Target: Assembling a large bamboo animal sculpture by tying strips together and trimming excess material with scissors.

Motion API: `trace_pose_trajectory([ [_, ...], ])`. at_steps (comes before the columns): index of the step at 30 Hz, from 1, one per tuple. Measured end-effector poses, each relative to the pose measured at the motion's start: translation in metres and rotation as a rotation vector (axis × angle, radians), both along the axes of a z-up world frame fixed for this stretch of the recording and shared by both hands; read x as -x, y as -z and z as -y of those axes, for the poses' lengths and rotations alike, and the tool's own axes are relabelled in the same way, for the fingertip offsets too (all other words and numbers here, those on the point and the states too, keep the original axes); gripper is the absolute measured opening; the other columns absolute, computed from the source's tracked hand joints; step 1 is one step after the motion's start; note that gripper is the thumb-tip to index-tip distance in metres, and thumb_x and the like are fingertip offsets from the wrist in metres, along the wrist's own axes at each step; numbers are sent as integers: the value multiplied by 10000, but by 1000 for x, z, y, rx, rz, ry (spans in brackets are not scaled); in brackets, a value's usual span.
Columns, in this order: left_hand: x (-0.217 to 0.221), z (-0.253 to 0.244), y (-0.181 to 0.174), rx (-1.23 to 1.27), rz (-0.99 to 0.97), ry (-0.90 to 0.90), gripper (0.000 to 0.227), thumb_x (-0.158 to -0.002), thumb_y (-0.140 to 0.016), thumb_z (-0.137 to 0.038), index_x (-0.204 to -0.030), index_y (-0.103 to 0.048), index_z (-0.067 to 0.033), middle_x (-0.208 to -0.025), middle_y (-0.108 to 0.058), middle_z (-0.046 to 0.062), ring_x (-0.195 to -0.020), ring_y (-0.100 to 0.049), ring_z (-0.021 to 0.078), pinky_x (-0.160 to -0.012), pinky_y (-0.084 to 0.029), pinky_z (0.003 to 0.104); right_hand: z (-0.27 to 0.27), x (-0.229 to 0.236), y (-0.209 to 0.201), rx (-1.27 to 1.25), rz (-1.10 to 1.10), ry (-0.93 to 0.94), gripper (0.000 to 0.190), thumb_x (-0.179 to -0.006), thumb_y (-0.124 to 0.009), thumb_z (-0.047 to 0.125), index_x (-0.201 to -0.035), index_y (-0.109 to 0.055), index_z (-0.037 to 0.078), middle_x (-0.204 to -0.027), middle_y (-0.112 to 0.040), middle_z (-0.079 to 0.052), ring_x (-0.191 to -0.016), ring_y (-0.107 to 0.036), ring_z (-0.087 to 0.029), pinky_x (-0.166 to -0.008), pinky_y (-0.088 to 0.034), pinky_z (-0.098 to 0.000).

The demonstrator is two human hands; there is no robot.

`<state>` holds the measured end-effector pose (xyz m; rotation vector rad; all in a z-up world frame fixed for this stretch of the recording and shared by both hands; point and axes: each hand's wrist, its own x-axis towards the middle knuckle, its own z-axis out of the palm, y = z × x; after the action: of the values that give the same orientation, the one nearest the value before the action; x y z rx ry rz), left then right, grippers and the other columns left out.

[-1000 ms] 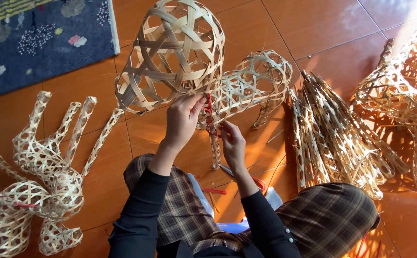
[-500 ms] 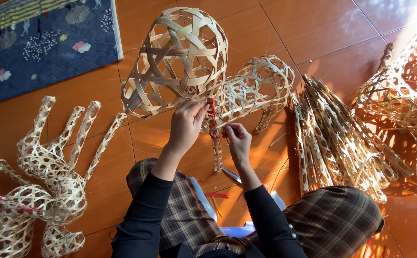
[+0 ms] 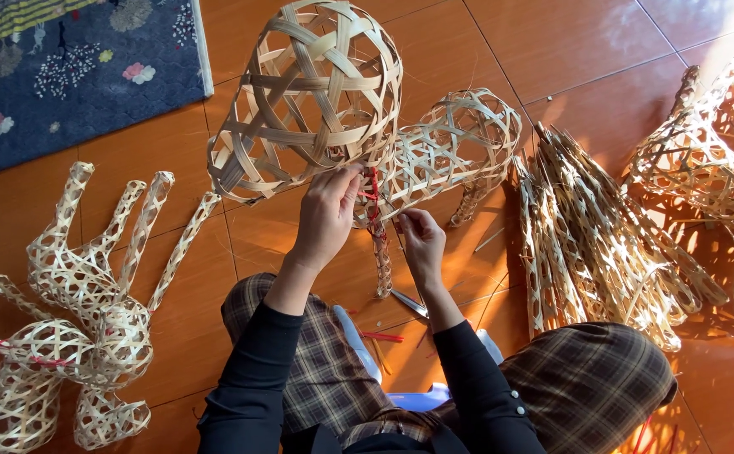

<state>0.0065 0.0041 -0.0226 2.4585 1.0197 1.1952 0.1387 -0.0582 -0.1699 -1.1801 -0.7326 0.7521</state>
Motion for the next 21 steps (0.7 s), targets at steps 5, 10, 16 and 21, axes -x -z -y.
trace_pose_trajectory([
  [5, 2, 2, -2, -9, -39, -9, 153, -1009, -560, -83, -1078, -688, -34, -965, -696, 174, -956, -678, 350, -833, -549, 409, -1, 0, 13, -6, -119, 1, 99, -931, -675, 21, -1010, -694, -35, -851, -696, -147, -736, -667, -176, -656, -585, -304],
  [10, 2, 0, 1, -41, -54, -4, 150, -1003, -572, -85, -1054, -699, -23, -955, -696, 160, -932, -679, 329, -821, -554, 388, -5, 1, 20, -8, -210, -10, 125, -924, -686, 32, -1022, -695, -45, -861, -698, -164, -733, -679, -192, -645, -598, -320],
  [16, 0, 0, 1, -49, -48, 3, 156, -1009, -564, -81, -1056, -694, -9, -950, -688, 163, -930, -674, 334, -814, -552, 393, -5, 0, 16, 2, -246, -35, 120, -909, -707, 45, -989, -698, -43, -821, -685, -155, -700, -666, -179, -611, -577, -283],
  [21, 1, 0, 1, -33, -51, 0, 155, -1007, -563, -80, -1059, -691, -9, -940, -683, 164, -921, -674, 342, -810, -549, 402, -3, -3, 15, 9, -251, -51, 102, -898, -719, 55, -946, -700, -33, -776, -679, -146, -658, -661, -161, -563, -559, -252],
])
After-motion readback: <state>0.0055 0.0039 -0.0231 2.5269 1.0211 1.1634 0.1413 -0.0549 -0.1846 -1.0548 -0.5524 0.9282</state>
